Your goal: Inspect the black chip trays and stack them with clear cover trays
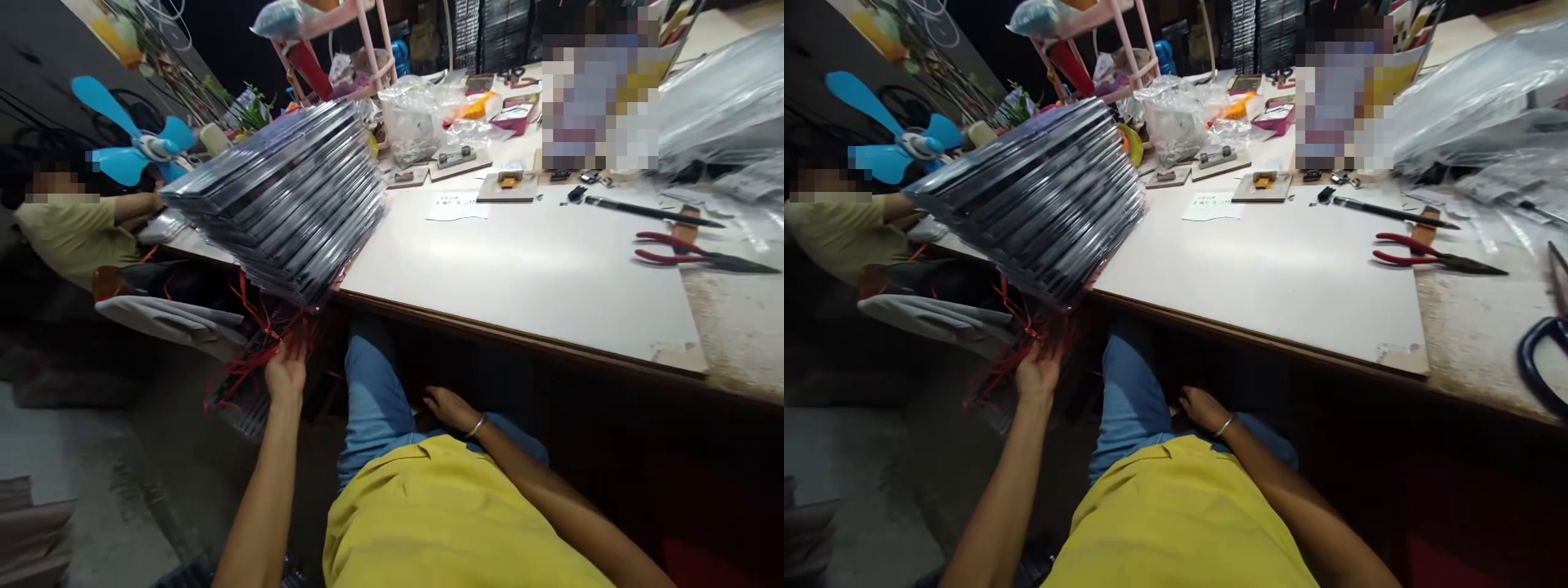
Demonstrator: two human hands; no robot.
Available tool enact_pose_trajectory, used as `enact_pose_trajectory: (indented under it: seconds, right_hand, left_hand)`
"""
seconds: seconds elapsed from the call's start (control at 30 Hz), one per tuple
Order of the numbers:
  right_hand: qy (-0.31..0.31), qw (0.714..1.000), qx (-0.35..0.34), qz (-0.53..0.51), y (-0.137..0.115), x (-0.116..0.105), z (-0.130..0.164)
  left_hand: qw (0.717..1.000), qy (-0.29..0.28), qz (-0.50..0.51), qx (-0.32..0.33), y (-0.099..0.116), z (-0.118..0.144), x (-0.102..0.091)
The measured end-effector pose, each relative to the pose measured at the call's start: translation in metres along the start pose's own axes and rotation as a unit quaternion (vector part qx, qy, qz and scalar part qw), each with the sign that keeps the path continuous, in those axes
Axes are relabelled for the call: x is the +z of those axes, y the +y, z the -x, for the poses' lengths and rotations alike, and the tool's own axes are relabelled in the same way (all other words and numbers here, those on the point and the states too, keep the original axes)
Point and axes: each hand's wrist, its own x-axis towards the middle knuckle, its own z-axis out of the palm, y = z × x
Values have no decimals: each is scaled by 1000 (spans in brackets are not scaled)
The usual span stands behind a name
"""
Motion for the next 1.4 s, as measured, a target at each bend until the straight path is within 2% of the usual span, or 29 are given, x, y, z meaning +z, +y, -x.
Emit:
enact_pose_trajectory:
  seconds: [0.1,0.2,0.47,0.6,0.7,0.87,1.03,1.23,1.3,1.4]
  right_hand:
    - [-30,999,-15,28,-3,0,-1]
    - [-42,997,-10,60,-2,1,2]
    - [-28,996,22,76,7,-4,22]
    - [-19,996,26,79,7,-7,23]
    - [-30,994,27,100,3,-5,21]
    - [-56,988,30,137,1,-1,21]
    - [-48,986,61,149,6,0,30]
    - [-23,984,104,144,10,4,38]
    - [-23,984,107,142,10,2,37]
    - [-29,985,98,139,8,-1,33]
  left_hand:
    - [1000,-3,-7,9,17,0,-22]
    - [1000,-15,-18,-1,20,-6,-27]
    - [1000,-13,-25,-5,18,-28,-9]
    - [999,-21,-36,-21,18,-27,3]
    - [999,-22,-34,-18,17,-23,5]
    - [999,-28,-38,-14,18,-18,-14]
    - [995,-46,-84,-26,17,-18,-33]
    - [976,-129,-171,-28,12,-22,-33]
    - [969,-130,-208,-19,15,-23,-33]
    - [963,-102,-250,-5,27,-23,-37]
